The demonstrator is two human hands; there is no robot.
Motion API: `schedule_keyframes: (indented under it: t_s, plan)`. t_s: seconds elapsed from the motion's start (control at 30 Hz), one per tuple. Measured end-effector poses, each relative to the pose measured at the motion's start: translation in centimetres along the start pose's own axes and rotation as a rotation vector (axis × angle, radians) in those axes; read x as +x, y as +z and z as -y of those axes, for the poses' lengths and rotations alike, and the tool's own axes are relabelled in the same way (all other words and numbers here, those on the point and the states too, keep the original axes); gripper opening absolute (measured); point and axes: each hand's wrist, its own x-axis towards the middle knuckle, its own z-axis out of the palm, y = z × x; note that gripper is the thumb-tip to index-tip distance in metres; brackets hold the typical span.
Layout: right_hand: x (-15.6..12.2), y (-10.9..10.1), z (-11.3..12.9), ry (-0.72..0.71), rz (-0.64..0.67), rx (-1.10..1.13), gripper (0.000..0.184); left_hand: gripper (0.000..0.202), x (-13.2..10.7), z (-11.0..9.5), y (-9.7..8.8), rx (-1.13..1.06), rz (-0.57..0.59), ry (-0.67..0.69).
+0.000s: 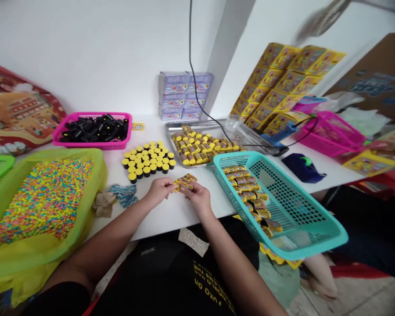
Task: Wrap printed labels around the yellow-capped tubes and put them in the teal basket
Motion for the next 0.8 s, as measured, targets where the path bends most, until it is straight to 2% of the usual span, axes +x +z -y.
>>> schedule_keyframes:
  t_s: [0.1, 0.2, 0.3, 0.4, 0.5, 0.6, 0.73, 0.8]
  plan:
    - [0.6, -0.4, -0.5, -0.048, -0.025, -0.304, 0.03, 0.023, 0.1, 0.7, -0.4, -0.048, -0.061, -0.018]
    - [1.2, -1.0, -0.5, -0.197, -0.132, -0.675, 0.023, 0.022, 0.0, 1.1, -0.6, -0.115, -0.113, -0.013]
    - [1.9, -1.2, 0.2, -0.325, -0.229, -0.791, 0.03, 0.023, 0.2, 1.3, -0.5, -0.139, -0.144, -0.024]
    - [2.3, -0.4, 1.0, -0.327, -0.126, -0.62, 0.036, 0.024, 0.4, 1.3, -0.4, -0.183, -0.141, -0.04]
    - [2.5, 1.1, 1.4, -0.162, 0.032, -0.262, 0.035, 0.027, 0.0, 0.9, -0.3, -0.22, -0.121, -0.046]
    - [3.1, 2.6, 1.4, -0.001, 0.06, 0.017, 0.032, 0.034, -0.3, 0.4, -0.6, -0.223, -0.11, -0.112]
    - [4.7, 3.8, 2.0, -0.021, 0.104, 0.1, 0.028, 0.041, 0.2, -0.1, -1.4, -0.235, -0.099, -0.117]
    - [5.3, 4.3, 2.6, -0.047, 0.13, 0.079, 0.024, 0.041, 0.3, -0.5, -1.9, -0.225, -0.152, -0.094]
